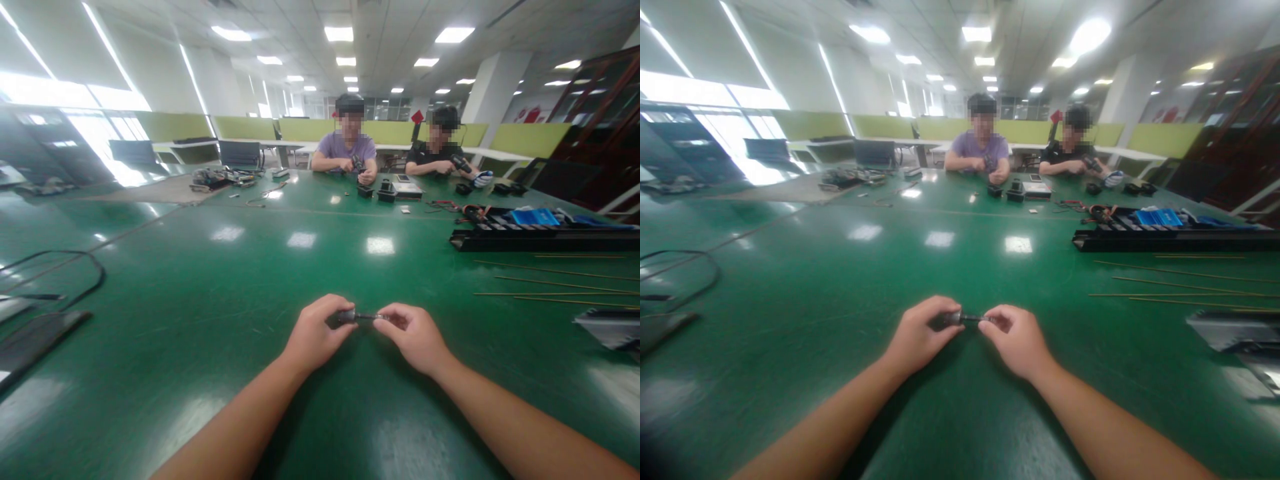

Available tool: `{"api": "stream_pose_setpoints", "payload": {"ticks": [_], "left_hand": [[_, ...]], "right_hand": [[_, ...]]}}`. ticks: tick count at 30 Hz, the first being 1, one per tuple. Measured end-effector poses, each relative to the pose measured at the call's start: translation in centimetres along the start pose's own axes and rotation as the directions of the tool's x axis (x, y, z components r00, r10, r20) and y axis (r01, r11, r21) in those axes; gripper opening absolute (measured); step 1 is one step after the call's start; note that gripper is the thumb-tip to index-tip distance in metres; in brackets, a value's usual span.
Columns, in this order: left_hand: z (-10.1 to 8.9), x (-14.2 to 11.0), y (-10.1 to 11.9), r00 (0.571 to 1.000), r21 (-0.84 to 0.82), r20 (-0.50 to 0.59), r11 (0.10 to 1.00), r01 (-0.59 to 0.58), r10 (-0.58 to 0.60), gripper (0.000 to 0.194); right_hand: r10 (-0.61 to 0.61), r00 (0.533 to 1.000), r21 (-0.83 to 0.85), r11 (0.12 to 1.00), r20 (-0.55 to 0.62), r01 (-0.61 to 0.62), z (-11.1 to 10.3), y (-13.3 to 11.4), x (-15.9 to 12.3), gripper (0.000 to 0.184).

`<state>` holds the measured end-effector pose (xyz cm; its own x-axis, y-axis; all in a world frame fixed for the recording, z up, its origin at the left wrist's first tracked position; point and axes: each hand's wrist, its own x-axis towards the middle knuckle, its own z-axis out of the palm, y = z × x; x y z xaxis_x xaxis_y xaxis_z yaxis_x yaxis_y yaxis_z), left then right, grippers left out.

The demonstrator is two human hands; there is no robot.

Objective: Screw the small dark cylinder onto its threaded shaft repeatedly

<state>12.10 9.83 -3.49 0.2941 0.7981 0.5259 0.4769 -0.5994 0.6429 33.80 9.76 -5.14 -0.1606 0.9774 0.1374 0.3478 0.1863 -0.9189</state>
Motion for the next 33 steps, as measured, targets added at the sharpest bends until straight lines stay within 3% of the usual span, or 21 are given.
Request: {"api": "stream_pose_setpoints", "payload": {"ticks": [25, 29, 33], "left_hand": [[-0.20, 0.07, -0.09, 0.999, 0.026, -0.025, 0.999, 0.026, -0.025, 0.024], [-0.26, 0.13, 0.07, 0.995, 0.048, -0.042, 0.995, 0.090, -0.088, 0.024], [-0.50, 0.32, 0.09, 0.968, 0.075, -0.155, 0.974, 0.213, -0.200, 0.026]], "right_hand": [[0.009, 1.000, 0.037, 0.999, -0.014, -0.009, -0.09, 0.12, 0.07, 0.023], [0.007, 0.999, 0.108, 0.994, -0.032, -0.003, -0.20, 0.03, 0.02, 0.026], [0.030, 0.999, 0.211, 0.977, -0.031, -0.023, -0.10, 0.04, 0.09, 0.033]]}}
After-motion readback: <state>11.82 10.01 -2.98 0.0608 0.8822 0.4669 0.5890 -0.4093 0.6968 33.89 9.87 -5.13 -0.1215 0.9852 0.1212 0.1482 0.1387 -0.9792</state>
